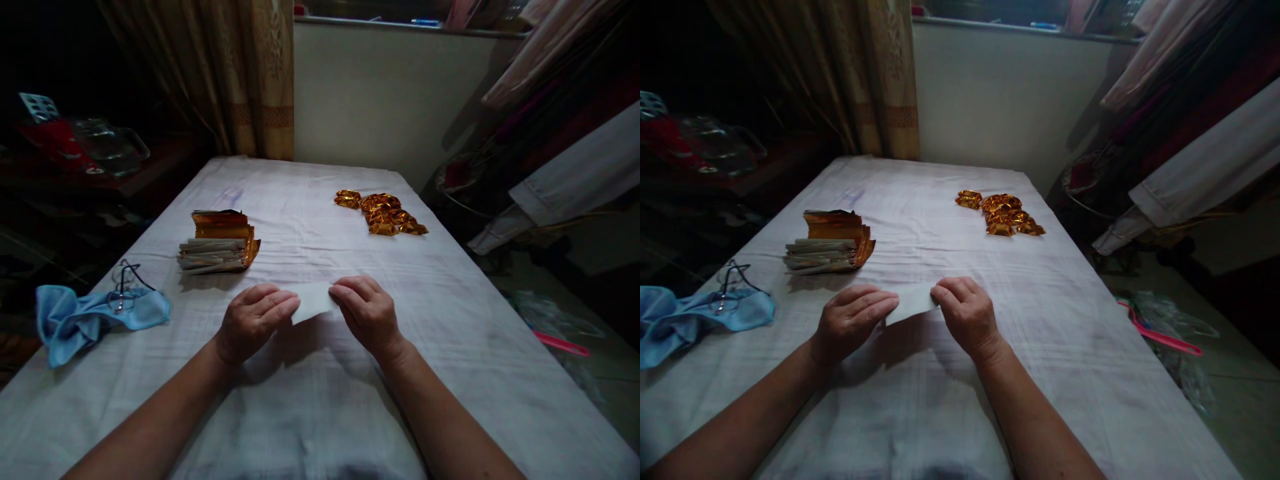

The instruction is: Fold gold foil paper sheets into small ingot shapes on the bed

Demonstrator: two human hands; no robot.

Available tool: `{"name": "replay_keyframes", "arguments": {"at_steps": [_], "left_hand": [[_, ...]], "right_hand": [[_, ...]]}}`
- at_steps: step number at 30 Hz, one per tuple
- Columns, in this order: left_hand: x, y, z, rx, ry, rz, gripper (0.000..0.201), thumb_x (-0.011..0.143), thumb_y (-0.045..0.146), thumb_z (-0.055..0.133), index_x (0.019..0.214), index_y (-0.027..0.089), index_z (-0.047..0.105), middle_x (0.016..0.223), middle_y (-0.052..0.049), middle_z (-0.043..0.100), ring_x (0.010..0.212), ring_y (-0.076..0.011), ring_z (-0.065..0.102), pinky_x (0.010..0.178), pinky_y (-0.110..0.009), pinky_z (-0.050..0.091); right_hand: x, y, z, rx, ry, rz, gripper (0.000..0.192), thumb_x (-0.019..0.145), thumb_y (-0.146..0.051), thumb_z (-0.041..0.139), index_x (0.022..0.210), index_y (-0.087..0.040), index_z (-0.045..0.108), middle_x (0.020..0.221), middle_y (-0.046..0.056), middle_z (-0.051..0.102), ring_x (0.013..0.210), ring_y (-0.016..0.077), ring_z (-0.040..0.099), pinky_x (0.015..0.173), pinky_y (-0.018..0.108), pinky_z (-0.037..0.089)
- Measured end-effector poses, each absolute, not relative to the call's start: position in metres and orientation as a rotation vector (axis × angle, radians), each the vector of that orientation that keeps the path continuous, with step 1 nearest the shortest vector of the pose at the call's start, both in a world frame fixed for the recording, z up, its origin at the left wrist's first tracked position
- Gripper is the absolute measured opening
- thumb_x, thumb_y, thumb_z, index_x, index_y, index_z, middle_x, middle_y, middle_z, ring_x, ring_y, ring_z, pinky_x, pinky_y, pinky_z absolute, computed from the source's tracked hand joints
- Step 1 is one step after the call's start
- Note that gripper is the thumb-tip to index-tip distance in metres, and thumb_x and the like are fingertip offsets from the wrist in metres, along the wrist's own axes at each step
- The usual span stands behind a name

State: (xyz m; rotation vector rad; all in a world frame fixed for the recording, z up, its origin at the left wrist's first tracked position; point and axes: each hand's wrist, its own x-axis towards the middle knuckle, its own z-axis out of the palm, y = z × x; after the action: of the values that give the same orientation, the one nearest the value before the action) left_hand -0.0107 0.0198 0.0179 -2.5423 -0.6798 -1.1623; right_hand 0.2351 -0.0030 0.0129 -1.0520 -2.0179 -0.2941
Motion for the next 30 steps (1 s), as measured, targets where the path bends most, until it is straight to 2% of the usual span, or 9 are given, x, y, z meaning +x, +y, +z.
{"name": "replay_keyframes", "arguments": {"at_steps": [3,6,9,11,14,18,23,30], "left_hand": [[-0.018,0.015,0.008,-2.62,-0.627,-0.999,0.018,0.096,0.014,0.052,0.105,0.02,0.067,0.094,-0.002,0.078,0.08,-0.0158,0.069,0.074,-0.028,0.056],[-0.028,0.009,-0.001,-2.712,-0.619,-0.917,0.018,0.096,0.016,0.051,0.102,0.019,0.067,0.093,-0.003,0.077,0.076,-0.0158,0.07,0.068,-0.027,0.056],[-0.038,0.004,-0.006,-2.824,-0.696,-0.855,0.02,0.095,0.016,0.05,0.101,0.02,0.068,0.097,-0.004,0.077,0.084,-0.0164,0.071,0.073,-0.027,0.057],[-0.043,0.002,-0.007,-2.911,-0.786,-0.8,0.021,0.095,0.016,0.049,0.102,0.02,0.069,0.102,-0.005,0.076,0.091,-0.017,0.071,0.08,-0.028,0.057],[-0.046,-0.003,-0.004,-2.959,-0.873,-0.727,0.022,0.096,0.02,0.05,0.106,0.021,0.069,0.109,-0.006,0.074,0.103,-0.0207,0.068,0.088,-0.034,0.055],[-0.04,-0.015,0.003,-2.868,-1.051,-0.61,0.023,0.091,0.035,0.063,0.11,0.023,0.069,0.111,-0.008,0.07,0.108,-0.0285,0.061,0.094,-0.044,0.05],[-0.032,-0.016,0.0,-2.883,-1.166,-0.602,0.018,0.096,0.034,0.057,0.101,0.024,0.071,0.095,-0.005,0.069,0.092,-0.0235,0.06,0.083,-0.038,0.046],[-0.023,0.003,0.002,-2.909,-1.442,-0.509,0.028,0.098,0.036,0.052,0.083,0.02,0.069,0.081,-0.004,0.067,0.081,-0.0218,0.059,0.075,-0.035,0.043]], "right_hand": [[0.237,-0.009,0.005,-1.087,-2.161,-0.279,0.019,0.095,-0.012,0.053,0.095,-0.021,0.07,0.09,0.005,0.071,0.083,0.0182,0.061,0.077,0.03,0.049],[0.239,-0.019,-0.004,-1.09,-2.285,-0.168,0.019,0.095,-0.016,0.053,0.103,-0.021,0.069,0.1,0.006,0.073,0.093,0.0203,0.063,0.083,0.033,0.049],[0.238,-0.029,-0.012,-1.06,-2.402,-0.033,0.03,0.091,-0.019,0.056,0.119,-0.022,0.066,0.119,0.007,0.072,0.111,0.0253,0.061,0.093,0.04,0.049],[0.237,-0.032,-0.015,-1.08,-2.463,0.044,0.034,0.089,-0.02,0.058,0.122,-0.023,0.066,0.124,0.007,0.07,0.115,0.0274,0.06,0.095,0.043,0.049],[0.234,-0.032,-0.017,-1.095,-2.498,0.079,0.031,0.089,-0.02,0.059,0.119,-0.023,0.068,0.122,0.008,0.071,0.111,0.0272,0.063,0.092,0.043,0.05],[0.231,-0.032,-0.017,-1.108,-2.48,0.046,0.03,0.088,-0.021,0.059,0.116,-0.023,0.07,0.119,0.01,0.071,0.106,0.0271,0.063,0.089,0.043,0.051],[0.231,-0.03,-0.016,-1.143,-2.398,0.15,0.023,0.092,-0.024,0.057,0.11,-0.022,0.072,0.113,0.009,0.072,0.101,0.0249,0.064,0.089,0.041,0.049],[0.228,-0.019,-0.02,-1.4,-2.111,0.308,0.015,0.09,-0.024,0.062,0.081,-0.023,0.074,0.094,0.005,0.073,0.09,0.0209,0.065,0.082,0.036,0.046]]}}
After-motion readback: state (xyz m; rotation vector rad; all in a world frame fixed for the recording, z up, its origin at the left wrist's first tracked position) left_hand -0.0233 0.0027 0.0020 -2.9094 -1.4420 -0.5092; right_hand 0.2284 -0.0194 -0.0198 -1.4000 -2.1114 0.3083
